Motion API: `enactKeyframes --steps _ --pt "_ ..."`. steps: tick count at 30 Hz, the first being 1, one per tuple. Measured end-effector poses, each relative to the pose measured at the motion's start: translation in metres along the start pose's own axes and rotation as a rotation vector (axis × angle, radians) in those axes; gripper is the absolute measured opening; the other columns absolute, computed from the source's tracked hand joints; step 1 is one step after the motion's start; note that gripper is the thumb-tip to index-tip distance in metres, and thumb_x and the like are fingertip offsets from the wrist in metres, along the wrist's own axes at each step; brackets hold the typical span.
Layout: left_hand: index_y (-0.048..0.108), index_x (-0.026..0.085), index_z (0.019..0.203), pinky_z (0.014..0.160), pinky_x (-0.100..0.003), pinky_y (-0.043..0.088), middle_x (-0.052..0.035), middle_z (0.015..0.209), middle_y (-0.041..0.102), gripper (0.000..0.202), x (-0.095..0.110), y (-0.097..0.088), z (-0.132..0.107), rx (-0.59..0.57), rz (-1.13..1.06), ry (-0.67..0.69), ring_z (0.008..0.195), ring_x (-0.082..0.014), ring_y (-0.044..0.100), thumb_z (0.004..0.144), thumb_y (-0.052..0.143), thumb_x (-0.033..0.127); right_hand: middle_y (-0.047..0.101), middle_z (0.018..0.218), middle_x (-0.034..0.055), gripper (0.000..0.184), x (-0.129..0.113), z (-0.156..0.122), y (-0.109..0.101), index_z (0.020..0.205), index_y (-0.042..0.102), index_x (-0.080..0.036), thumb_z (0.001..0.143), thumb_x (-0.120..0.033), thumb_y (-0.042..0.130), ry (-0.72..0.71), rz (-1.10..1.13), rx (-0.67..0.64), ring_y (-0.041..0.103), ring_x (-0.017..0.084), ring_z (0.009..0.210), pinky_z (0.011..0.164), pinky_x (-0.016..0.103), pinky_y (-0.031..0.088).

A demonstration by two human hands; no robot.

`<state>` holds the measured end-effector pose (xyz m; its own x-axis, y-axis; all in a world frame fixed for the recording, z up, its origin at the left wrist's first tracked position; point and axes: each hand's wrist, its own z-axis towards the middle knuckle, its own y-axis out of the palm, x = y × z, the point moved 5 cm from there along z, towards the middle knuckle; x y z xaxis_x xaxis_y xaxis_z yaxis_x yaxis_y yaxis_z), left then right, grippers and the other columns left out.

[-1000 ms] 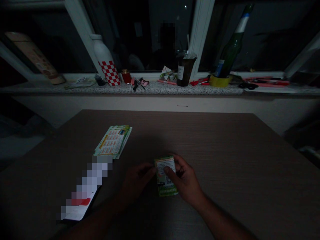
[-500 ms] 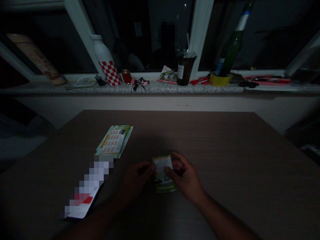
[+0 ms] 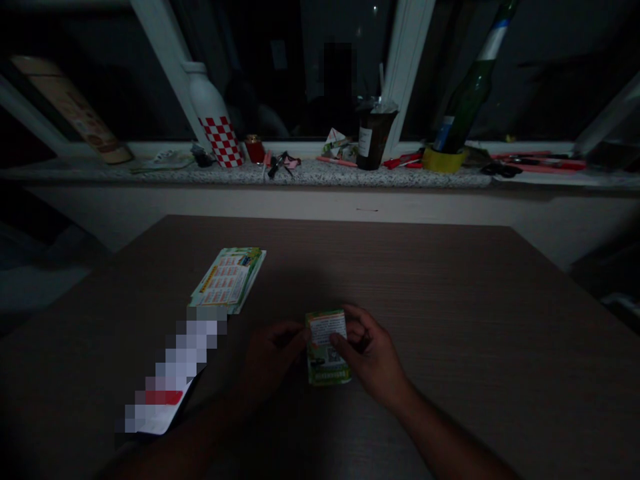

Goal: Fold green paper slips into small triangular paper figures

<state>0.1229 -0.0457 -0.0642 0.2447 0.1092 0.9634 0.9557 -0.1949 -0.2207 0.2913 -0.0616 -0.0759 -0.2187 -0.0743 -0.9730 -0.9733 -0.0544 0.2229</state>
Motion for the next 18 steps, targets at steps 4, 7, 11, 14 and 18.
enactKeyframes --steps 4,7,11,14,18 --pt "0.069 0.016 0.077 0.054 -0.023 0.043 -0.003 0.074 0.071 0.024 0.0005 -0.0008 0.0002 0.004 0.009 -0.007 0.064 -0.0157 0.062 0.08 0.061 0.038 0.073 0.092 0.0037 0.045 -0.0005 0.0002 0.0001 0.117 0.051 -0.024 0.078 -0.032 0.071 -0.012 -0.024 -0.004 0.07 0.019 0.083 0.075 0.033 0.056" --pt "0.07 0.015 0.078 0.052 -0.022 0.042 -0.0028 0.074 0.07 0.026 0.0018 -0.0005 -0.0004 0.005 0.006 -0.014 0.063 -0.0148 0.061 0.081 0.059 0.038 0.074 0.091 0.0036 0.045 -0.0002 0.0001 0.0001 0.116 0.051 -0.023 0.077 -0.031 0.072 -0.024 -0.036 0.003 0.07 0.018 0.083 0.075 0.032 0.056" --pt "0.07 0.014 0.079 0.05 -0.021 0.039 -0.002 0.07 0.069 0.027 0.003 0.0002 -0.0009 0.021 0.007 -0.028 0.06 -0.0136 0.059 0.081 0.059 0.039 0.074 0.093 0.0032 0.044 0.0016 0.0 0.0001 0.116 0.052 -0.024 0.077 -0.03 0.072 -0.027 -0.019 -0.001 0.071 0.018 0.083 0.076 0.031 0.056" --pt "0.07 0.014 0.078 0.048 -0.021 0.037 -0.0017 0.068 0.067 0.027 0.0048 0.0007 -0.0007 0.022 -0.001 -0.028 0.057 -0.013 0.058 0.081 0.058 0.038 0.074 0.095 0.0024 0.043 0.0023 0.0005 0.0004 0.115 0.052 -0.026 0.077 -0.029 0.072 -0.025 -0.007 -0.015 0.07 0.017 0.085 0.077 0.03 0.056" --pt "0.07 0.014 0.077 0.048 -0.021 0.037 -0.0015 0.065 0.066 0.027 0.0074 -0.0004 -0.0011 0.028 0.001 -0.035 0.056 -0.0128 0.056 0.08 0.059 0.038 0.074 0.095 0.0012 0.042 0.002 0.0007 0.001 0.115 0.052 -0.027 0.078 -0.028 0.072 -0.025 0.014 -0.029 0.07 0.016 0.085 0.077 0.029 0.056"
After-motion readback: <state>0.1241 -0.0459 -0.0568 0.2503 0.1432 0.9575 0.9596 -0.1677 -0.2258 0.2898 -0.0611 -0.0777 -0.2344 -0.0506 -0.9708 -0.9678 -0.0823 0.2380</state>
